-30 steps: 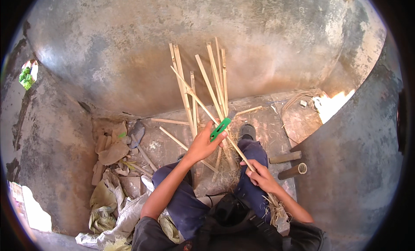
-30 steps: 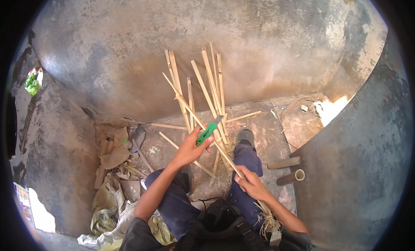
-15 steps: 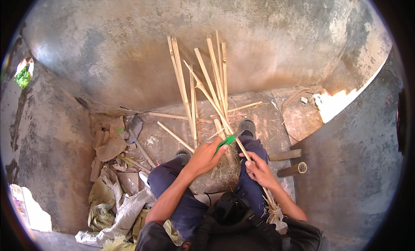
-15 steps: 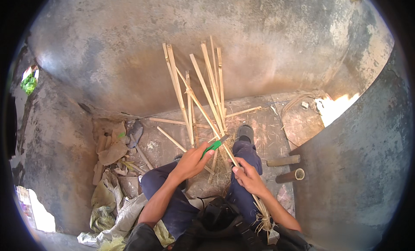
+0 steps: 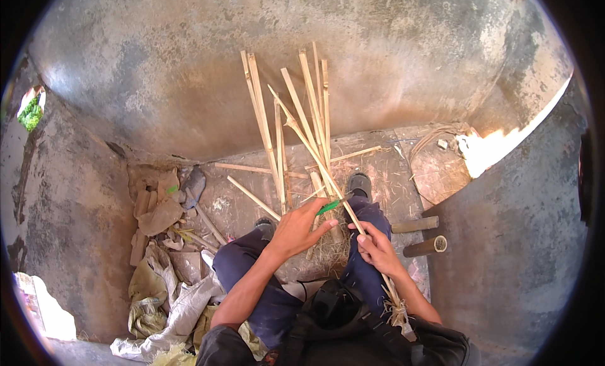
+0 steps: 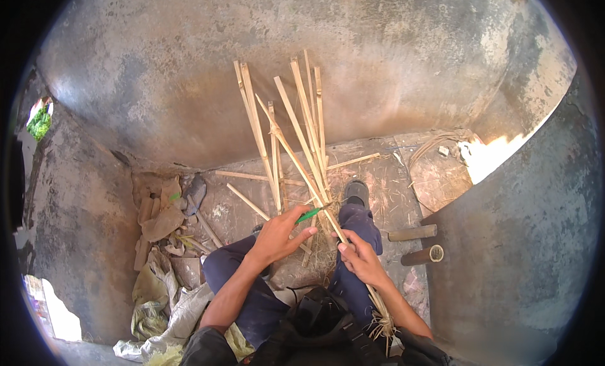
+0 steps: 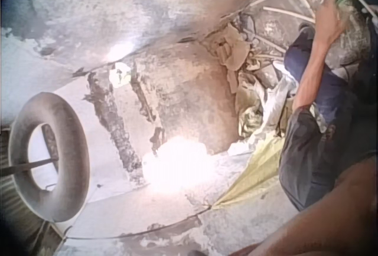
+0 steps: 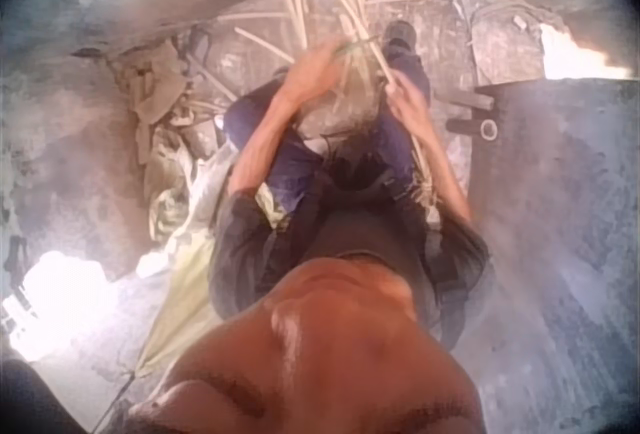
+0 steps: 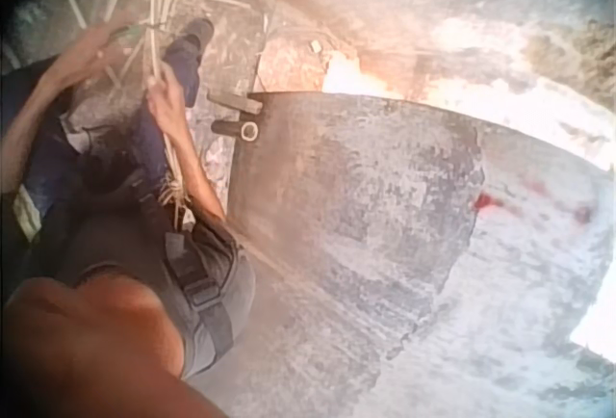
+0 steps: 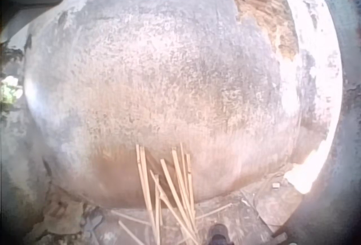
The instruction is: The person uses a small green knife to shave thin strips from pieces of bamboo while sitting on the floor.
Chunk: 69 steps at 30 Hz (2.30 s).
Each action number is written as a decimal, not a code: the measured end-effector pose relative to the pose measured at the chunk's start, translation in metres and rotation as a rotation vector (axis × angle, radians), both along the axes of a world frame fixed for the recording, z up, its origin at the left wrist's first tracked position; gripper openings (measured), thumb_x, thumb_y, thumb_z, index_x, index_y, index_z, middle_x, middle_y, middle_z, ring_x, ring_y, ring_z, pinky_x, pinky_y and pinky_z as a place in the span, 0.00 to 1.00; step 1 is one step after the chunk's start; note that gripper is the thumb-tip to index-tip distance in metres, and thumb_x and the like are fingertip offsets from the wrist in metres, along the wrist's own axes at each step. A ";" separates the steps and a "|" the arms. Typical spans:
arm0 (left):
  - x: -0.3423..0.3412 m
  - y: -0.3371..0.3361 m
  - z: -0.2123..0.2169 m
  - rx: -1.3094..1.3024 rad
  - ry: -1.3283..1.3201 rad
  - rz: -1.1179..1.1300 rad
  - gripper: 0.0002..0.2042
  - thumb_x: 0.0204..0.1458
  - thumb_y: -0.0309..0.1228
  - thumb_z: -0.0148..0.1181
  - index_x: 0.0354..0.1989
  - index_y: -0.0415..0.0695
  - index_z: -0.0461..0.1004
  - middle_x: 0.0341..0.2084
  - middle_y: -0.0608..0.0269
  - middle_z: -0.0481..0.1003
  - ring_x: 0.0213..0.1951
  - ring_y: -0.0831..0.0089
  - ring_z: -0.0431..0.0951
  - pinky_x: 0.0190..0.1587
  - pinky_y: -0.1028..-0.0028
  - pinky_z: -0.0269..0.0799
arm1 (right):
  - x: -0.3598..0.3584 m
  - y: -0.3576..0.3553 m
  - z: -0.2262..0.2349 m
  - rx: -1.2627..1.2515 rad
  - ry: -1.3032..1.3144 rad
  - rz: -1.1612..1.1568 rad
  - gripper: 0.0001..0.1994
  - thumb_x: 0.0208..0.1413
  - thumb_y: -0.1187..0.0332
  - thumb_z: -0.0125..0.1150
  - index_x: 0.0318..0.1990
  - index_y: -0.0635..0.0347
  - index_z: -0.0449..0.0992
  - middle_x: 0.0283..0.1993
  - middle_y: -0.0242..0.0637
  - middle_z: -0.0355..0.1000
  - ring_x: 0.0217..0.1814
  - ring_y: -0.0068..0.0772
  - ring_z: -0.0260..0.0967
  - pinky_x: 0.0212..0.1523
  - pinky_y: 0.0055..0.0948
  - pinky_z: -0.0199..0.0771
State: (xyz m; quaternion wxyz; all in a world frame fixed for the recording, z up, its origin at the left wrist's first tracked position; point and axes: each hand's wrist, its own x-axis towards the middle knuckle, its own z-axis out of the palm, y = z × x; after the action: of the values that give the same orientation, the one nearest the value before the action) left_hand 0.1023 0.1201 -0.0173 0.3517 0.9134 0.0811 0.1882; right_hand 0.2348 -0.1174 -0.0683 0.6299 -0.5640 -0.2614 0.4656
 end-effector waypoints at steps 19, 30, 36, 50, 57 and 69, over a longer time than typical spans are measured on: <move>0.008 -0.010 -0.009 -0.070 0.010 -0.008 0.16 0.67 0.42 0.69 0.54 0.43 0.82 0.39 0.49 0.86 0.41 0.46 0.88 0.41 0.57 0.81 | -0.003 -0.005 -0.002 0.012 -0.070 0.013 0.20 0.81 0.59 0.54 0.71 0.59 0.72 0.27 0.20 0.59 0.25 0.12 0.52 0.26 0.20 0.53; 0.007 -0.008 -0.009 0.021 -0.037 0.052 0.18 0.64 0.48 0.71 0.53 0.49 0.86 0.40 0.54 0.88 0.39 0.51 0.89 0.38 0.57 0.83 | 0.001 -0.009 -0.001 0.042 -0.008 0.070 0.21 0.82 0.58 0.52 0.71 0.61 0.71 0.29 0.20 0.56 0.27 0.13 0.50 0.27 0.21 0.51; 0.008 -0.007 -0.005 0.043 -0.031 0.064 0.17 0.61 0.44 0.74 0.49 0.45 0.88 0.42 0.53 0.89 0.40 0.53 0.90 0.41 0.62 0.85 | 0.001 -0.008 0.001 0.036 0.006 0.069 0.20 0.82 0.58 0.52 0.71 0.61 0.71 0.29 0.20 0.56 0.27 0.13 0.50 0.27 0.21 0.51; 0.010 -0.005 -0.004 0.092 -0.053 0.094 0.17 0.60 0.46 0.75 0.48 0.46 0.88 0.41 0.54 0.89 0.40 0.55 0.91 0.41 0.63 0.85 | 0.001 -0.006 -0.001 0.024 -0.039 0.050 0.19 0.82 0.59 0.51 0.70 0.60 0.72 0.29 0.20 0.56 0.27 0.14 0.50 0.27 0.21 0.51; 0.011 -0.003 -0.005 0.098 -0.059 0.098 0.17 0.60 0.46 0.76 0.48 0.47 0.89 0.40 0.55 0.89 0.39 0.56 0.91 0.40 0.64 0.85 | 0.000 -0.006 -0.001 0.018 -0.051 0.044 0.19 0.82 0.59 0.51 0.70 0.60 0.72 0.29 0.20 0.55 0.27 0.14 0.50 0.27 0.21 0.51; 0.011 -0.002 -0.002 0.121 -0.053 0.121 0.16 0.60 0.46 0.75 0.47 0.47 0.89 0.39 0.56 0.89 0.36 0.57 0.90 0.36 0.64 0.83 | -0.002 -0.004 0.002 0.007 -0.056 0.032 0.19 0.83 0.59 0.51 0.70 0.60 0.72 0.29 0.21 0.56 0.27 0.14 0.50 0.27 0.21 0.51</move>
State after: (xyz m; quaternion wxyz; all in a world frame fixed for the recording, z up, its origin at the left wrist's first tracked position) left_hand 0.1135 0.1178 -0.0198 0.2859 0.9210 0.1154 0.2380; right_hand 0.2330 -0.1210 -0.0667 0.6169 -0.5704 -0.2896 0.4586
